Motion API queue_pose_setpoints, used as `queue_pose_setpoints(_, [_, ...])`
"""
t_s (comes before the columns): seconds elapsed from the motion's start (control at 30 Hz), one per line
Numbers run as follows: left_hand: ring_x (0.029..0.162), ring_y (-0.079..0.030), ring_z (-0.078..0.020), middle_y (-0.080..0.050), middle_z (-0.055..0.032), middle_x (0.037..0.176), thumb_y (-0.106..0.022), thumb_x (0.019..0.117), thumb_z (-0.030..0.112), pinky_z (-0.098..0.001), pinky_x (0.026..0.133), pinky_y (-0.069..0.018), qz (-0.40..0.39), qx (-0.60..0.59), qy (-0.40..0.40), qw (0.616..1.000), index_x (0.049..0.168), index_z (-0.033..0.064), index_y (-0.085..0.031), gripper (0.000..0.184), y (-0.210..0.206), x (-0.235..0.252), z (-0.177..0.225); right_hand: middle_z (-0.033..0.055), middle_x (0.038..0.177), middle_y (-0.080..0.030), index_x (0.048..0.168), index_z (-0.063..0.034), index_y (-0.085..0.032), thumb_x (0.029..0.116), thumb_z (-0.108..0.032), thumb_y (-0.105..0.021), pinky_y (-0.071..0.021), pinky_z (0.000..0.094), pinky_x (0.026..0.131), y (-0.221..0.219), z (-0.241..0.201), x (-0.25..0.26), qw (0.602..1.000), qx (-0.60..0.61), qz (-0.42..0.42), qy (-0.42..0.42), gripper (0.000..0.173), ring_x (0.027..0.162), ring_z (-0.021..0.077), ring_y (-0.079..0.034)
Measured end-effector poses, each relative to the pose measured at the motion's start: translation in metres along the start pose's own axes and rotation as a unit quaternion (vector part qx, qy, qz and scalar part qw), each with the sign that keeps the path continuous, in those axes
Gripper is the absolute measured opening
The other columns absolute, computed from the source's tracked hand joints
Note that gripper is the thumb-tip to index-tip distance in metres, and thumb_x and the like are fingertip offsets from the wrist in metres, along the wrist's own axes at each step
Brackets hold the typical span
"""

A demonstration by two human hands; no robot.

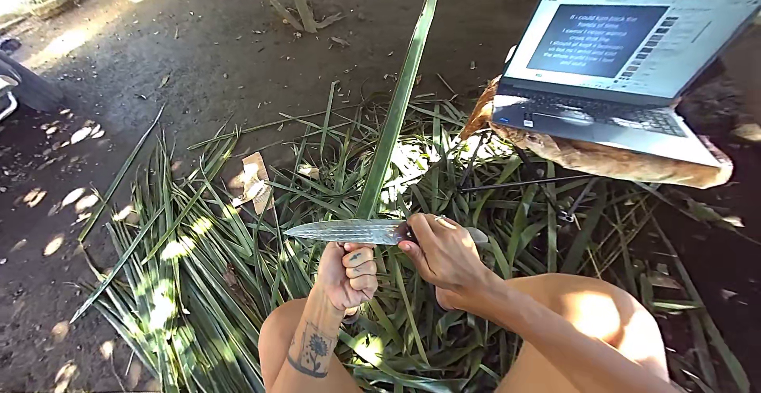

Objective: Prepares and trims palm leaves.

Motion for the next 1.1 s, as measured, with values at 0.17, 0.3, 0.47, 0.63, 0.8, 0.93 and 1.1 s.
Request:
queue_pose_setpoints(0.17, [0.036, -0.051, -0.0053, -0.050, 0.0025, 0.048, -0.031, 0.1013, 0.028, -0.0170, 0.035, -0.0423, 0.022, -0.004, -0.025, 0.999, 0.070, 0.0091, -0.059, 0.046, -0.002, 0.001, 0.007, 0.0110, 0.079, -0.066, 0.098, -0.0048, -0.063, 0.1083, -0.053, -0.019, -0.0529, 0.0447, 0.056, -0.003, 0.008, 0.003, 1.000, -0.014, -0.001, -0.021, 0.066, 0.069, 0.0292, -0.068])
queue_pose_setpoints(0.3, [0.035, -0.050, -0.0047, -0.048, 0.0036, 0.047, -0.026, 0.1039, 0.029, -0.0165, 0.034, -0.0416, 0.024, -0.007, -0.028, 0.999, 0.068, 0.0102, -0.055, 0.050, -0.002, 0.001, 0.011, 0.0132, 0.078, -0.066, 0.098, -0.0027, -0.063, 0.1081, -0.054, -0.016, -0.0532, 0.0459, 0.057, -0.002, 0.013, 0.002, 0.998, -0.034, -0.013, -0.047, 0.070, 0.069, 0.0319, -0.069])
queue_pose_setpoints(0.47, [0.035, -0.050, -0.0055, -0.049, 0.0029, 0.046, -0.027, 0.1013, 0.028, -0.0176, 0.035, -0.0419, 0.044, 0.021, -0.031, 0.998, 0.066, 0.0106, -0.057, 0.049, 0.001, 0.004, 0.005, 0.0093, 0.076, -0.063, 0.098, -0.0057, -0.062, 0.1082, -0.053, -0.019, -0.0516, 0.0439, 0.054, -0.001, 0.000, -0.003, 0.999, -0.015, -0.017, -0.037, 0.065, 0.066, 0.0281, -0.066])
queue_pose_setpoints(0.63, [0.036, -0.050, -0.0054, -0.047, 0.0040, 0.047, -0.031, 0.1030, 0.028, -0.0173, 0.035, -0.0430, 0.022, 0.016, -0.020, 0.999, 0.069, 0.0116, -0.055, 0.045, -0.002, 0.000, 0.005, 0.0165, 0.073, -0.064, 0.101, -0.0009, -0.063, 0.1069, -0.046, -0.033, -0.0517, 0.0570, 0.054, 0.009, 0.050, 0.022, 0.989, -0.017, -0.044, -0.142, 0.055, 0.067, 0.0403, -0.068])
queue_pose_setpoints(0.8, [0.037, -0.052, -0.0056, -0.048, 0.0035, 0.048, -0.032, 0.1027, 0.027, -0.0174, 0.036, -0.0438, 0.023, 0.012, -0.020, 0.999, 0.071, 0.0107, -0.056, 0.044, -0.002, 0.002, 0.007, 0.0129, 0.071, -0.058, 0.101, -0.0044, -0.055, 0.1079, -0.046, -0.030, -0.0489, 0.0526, 0.054, 0.011, 0.071, 0.032, 0.975, -0.029, -0.104, -0.194, 0.049, 0.067, 0.0378, -0.066])
queue_pose_setpoints(0.93, [0.036, -0.051, -0.0057, -0.048, 0.0036, 0.048, -0.031, 0.1027, 0.027, -0.0174, 0.036, -0.0434, 0.033, 0.013, -0.026, 0.999, 0.071, 0.0109, -0.056, 0.043, 0.000, 0.001, 0.009, 0.0118, 0.070, -0.058, 0.100, -0.0057, -0.055, 0.1081, -0.047, -0.030, -0.0482, 0.0518, 0.054, 0.009, 0.070, 0.031, 0.972, -0.017, -0.111, -0.209, 0.049, 0.067, 0.0371, -0.065])
queue_pose_setpoints(1.1, [0.036, -0.051, -0.0051, -0.047, 0.0041, 0.047, -0.027, 0.1037, 0.030, -0.0172, 0.035, -0.0433, 0.046, 0.031, -0.040, 0.998, 0.070, 0.0113, -0.055, 0.048, 0.000, 0.003, 0.011, 0.0114, 0.072, -0.058, 0.101, -0.0067, -0.055, 0.1085, -0.047, -0.031, -0.0486, 0.0516, 0.056, 0.011, 0.070, 0.031, 0.965, -0.021, -0.122, -0.229, 0.047, 0.070, 0.0366, -0.066])
Point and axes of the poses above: each hand's wrist, its own x-axis towards the middle knuckle, its own y-axis out of the back of the hand, z = x × y, the point moved 6 cm from there along x, towards the middle knuckle
